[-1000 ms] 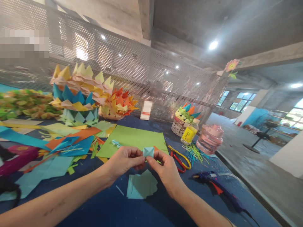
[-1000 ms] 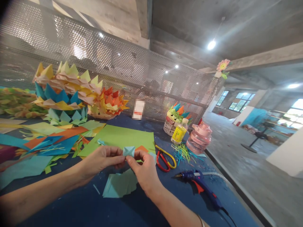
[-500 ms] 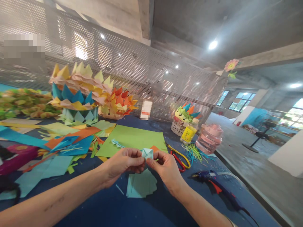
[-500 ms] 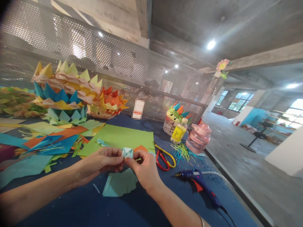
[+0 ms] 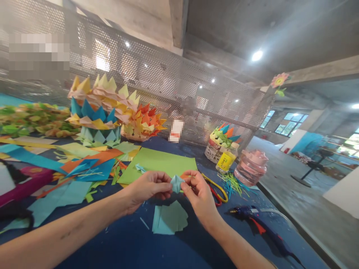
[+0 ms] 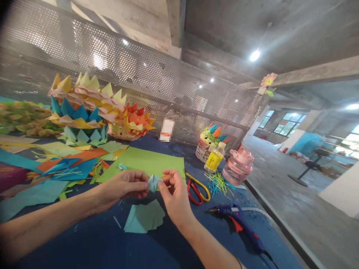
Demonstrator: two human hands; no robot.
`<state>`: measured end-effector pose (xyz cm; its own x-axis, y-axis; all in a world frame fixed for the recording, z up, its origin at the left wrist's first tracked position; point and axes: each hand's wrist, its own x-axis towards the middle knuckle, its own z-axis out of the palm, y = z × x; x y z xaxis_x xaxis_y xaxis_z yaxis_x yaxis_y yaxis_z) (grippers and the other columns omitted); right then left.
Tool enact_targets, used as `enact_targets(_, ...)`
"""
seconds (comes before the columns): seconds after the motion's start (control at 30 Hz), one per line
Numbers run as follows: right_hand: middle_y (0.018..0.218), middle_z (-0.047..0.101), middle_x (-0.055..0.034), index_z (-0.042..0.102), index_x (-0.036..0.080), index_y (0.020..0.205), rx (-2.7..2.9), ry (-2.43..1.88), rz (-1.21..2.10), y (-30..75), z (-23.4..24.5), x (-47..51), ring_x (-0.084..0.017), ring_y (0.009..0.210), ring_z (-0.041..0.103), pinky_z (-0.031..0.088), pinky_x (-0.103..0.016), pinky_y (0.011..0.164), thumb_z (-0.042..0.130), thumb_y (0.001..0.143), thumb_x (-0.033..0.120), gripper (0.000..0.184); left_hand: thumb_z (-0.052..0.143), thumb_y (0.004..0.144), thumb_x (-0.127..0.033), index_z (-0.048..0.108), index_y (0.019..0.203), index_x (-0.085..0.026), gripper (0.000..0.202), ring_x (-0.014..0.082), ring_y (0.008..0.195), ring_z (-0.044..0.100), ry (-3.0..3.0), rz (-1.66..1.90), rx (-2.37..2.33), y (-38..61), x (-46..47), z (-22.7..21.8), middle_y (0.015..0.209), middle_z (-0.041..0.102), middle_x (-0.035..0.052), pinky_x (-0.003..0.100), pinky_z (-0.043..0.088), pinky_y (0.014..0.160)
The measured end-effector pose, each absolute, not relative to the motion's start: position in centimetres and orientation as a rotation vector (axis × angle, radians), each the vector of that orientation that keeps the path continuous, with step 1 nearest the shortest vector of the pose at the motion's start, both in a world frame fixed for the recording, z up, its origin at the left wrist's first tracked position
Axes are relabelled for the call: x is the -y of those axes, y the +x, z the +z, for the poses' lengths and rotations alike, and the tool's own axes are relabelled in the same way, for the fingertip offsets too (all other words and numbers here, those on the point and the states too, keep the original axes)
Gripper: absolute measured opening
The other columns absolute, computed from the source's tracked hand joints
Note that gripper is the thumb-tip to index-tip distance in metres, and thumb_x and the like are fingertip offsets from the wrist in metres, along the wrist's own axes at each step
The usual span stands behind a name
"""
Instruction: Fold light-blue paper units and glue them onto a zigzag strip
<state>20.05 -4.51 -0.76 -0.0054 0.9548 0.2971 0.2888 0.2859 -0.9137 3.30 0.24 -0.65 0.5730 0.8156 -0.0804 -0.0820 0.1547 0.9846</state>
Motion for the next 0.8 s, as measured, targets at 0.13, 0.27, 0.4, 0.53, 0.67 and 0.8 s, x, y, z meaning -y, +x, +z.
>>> enact_targets(0.13, 0.074, 0.06, -0.0003, 0.046, 0.018, 0.099, 1.566, -1.179, 0.786, 19.65, -0.81, 4.79, -0.012, 0.063, 0.052, 0.041, -0.024, 0.058, 0.058, 0.081, 0.029, 0.024, 0.073, 0.064, -0.035, 0.061, 0.071, -0.013, 0.026, 0.0091, 0.056, 0.053, 1.203, 0.756, -0.722, 3.18, -0.32, -0.73, 0.06, 0.059, -0.0015, 0.022, 0.041, 0.06)
enact_targets(0.27, 0.073, 0.055, 0.001, 0.048, 0.019, 0.086, 1.541, -1.18, 0.716, 19.47, -0.86, 4.93, -0.011, 0.064, 0.051, 0.041, -0.023, 0.058, 0.058, 0.081, 0.028, 0.014, 0.072, 0.067, -0.032, 0.062, 0.074, -0.013, 0.022, 0.0097, 0.063, 0.056, 1.139, 0.671, -0.66, 3.03, -0.06, -0.83, 0.067, 0.063, 0.0007, 0.023, 0.043, 0.066)
enact_targets(0.4, 0.072, 0.052, 0.0018, 0.05, 0.019, 0.079, 1.549, -1.181, 0.642, 19.55, -0.94, 4.95, -0.011, 0.066, 0.05, 0.041, -0.021, 0.059, 0.057, 0.081, 0.025, 0.009, 0.074, 0.066, -0.029, 0.062, 0.073, -0.012, 0.022, 0.0105, 0.065, 0.057, 1.171, 0.632, -0.619, 3.16, 0.15, -1.03, 0.071, 0.064, 0.0022, 0.023, 0.044, 0.068)
enact_targets(0.53, 0.077, 0.057, -0.0006, 0.055, 0.018, 0.084, 1.643, -1.217, 0.623, 19.6, -0.97, 5.03, -0.012, 0.068, 0.053, 0.043, -0.022, 0.06, 0.054, 0.084, 0.027, 0.008, 0.072, 0.065, -0.031, 0.059, 0.067, -0.013, 0.022, 0.0102, 0.062, 0.056, 1.205, 0.687, -0.677, 3.3, 0.15, -0.84, 0.066, 0.064, 0.0015, 0.023, 0.044, 0.064)
enact_targets(0.67, 0.084, 0.061, -0.0035, 0.059, 0.018, 0.09, 1.706, -1.242, 0.499, 19.77, -0.86, 4.99, -0.016, 0.079, 0.057, 0.046, -0.024, 0.065, 0.051, 0.086, 0.029, 0.014, 0.071, 0.064, -0.031, 0.058, 0.064, -0.013, 0.022, 0.0096, 0.056, 0.054, 1.283, 0.673, -0.718, 3.3, 0.19, -0.48, 0.063, 0.064, 0.0015, 0.022, 0.041, 0.058)
enact_targets(0.8, 0.088, 0.064, -0.004, 0.062, 0.019, 0.09, 1.74, -1.264, 0.497, 20.01, -0.67, 4.82, -0.015, 0.075, 0.059, 0.047, -0.026, 0.067, 0.053, 0.084, 0.026, 0.013, 0.071, 0.063, -0.029, 0.058, 0.065, -0.014, 0.02, 0.0092, 0.056, 0.053, 1.283, 0.684, -0.733, 3.35, 0.22, -0.31, 0.062, 0.063, 0.0002, 0.023, 0.041, 0.06)
